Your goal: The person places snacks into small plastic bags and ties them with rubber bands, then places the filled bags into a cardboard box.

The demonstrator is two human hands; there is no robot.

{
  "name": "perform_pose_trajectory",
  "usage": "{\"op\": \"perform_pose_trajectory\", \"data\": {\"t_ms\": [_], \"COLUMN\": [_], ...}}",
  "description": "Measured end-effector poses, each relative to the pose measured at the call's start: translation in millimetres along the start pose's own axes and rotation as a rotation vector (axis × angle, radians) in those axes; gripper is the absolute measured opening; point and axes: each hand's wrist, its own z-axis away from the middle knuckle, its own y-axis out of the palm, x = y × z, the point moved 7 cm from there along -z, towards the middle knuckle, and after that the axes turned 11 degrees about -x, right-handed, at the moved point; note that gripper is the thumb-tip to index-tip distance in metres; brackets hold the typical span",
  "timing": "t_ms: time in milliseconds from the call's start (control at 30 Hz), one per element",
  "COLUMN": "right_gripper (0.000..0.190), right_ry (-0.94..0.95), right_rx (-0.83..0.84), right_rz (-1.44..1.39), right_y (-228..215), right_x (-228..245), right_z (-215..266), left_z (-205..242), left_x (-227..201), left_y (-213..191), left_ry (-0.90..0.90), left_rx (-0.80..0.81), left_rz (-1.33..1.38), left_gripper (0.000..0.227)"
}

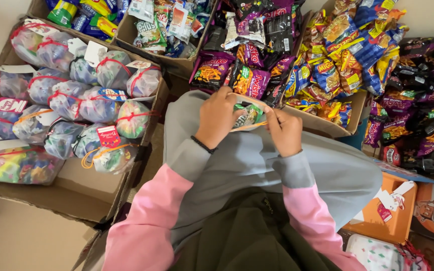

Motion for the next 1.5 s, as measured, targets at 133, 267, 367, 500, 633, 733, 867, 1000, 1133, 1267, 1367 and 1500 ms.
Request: {"op": "perform_pose_trajectory", "data": {"t_ms": [133, 267, 367, 500, 633, 733, 867, 1000, 1133, 1267, 1367, 1500], "right_gripper": [0.045, 0.043, 0.04, 0.037, 0.038, 0.026, 0.027, 0.034, 0.045, 0.031, 0.03, 0.031], "right_ry": [0.01, -0.041, 0.016, 0.237, 0.349, 0.427, 0.406, 0.355, 0.319, 0.407, 0.405, 0.333], "right_rx": [0.01, 0.05, 0.042, -0.038, -0.069, -0.129, -0.133, -0.149, -0.166, -0.168, -0.175, -0.139], "right_rz": [0.033, 0.042, -0.016, -0.216, -0.319, -0.387, -0.428, -0.434, -0.357, -0.33, -0.338, -0.331], "right_y": [6.8, 15.0, 16.5, 18.1, 28.1, 34.4, 39.7, 52.4, 64.1, 80.2, 90.0, 94.7], "right_x": [3.5, 23.0, 14.9, -18.0, -3.4, 10.4, 59.6, 61.7, 68.1, 54.9, 42.8, 59.1], "right_z": [5.5, 10.1, 8.9, -2.5, -14.8, -22.0, -36.8, -42.4, -53.0, -61.1, -65.3, -69.3], "left_z": [-2.1, -4.2, -6.5, -15.0, -33.3, -58.3, -109.8, -133.8, -135.4, -120.5, -120.3, -111.7], "left_x": [16.1, 17.1, 16.7, 20.9, 69.4, 146.2, 285.3, 429.7, 484.4, 476.3, 475.5, 496.9], "left_y": [-7.0, -13.2, -28.6, -77.1, -133.6, -147.0, -121.6, -30.0, 24.0, 26.7, 24.2, 35.2], "left_ry": [-0.055, -0.07, -0.036, 0.207, 0.194, -0.003, -0.416, -0.619, -0.716, -0.661, -0.651, -0.728], "left_rx": [0.001, 0.019, -0.004, -0.363, -0.466, -0.569, -0.466, -0.233, -0.256, -0.405, -0.361, -0.362], "left_rz": [-0.098, -0.19, -0.106, 0.308, 0.578, 0.348, 0.174, -0.093, -0.317, -0.585, -0.604, -0.135], "left_gripper": [0.035, 0.034, 0.037, 0.026, 0.015, 0.024, 0.019, 0.04, 0.038, 0.039, 0.039, 0.046]}}
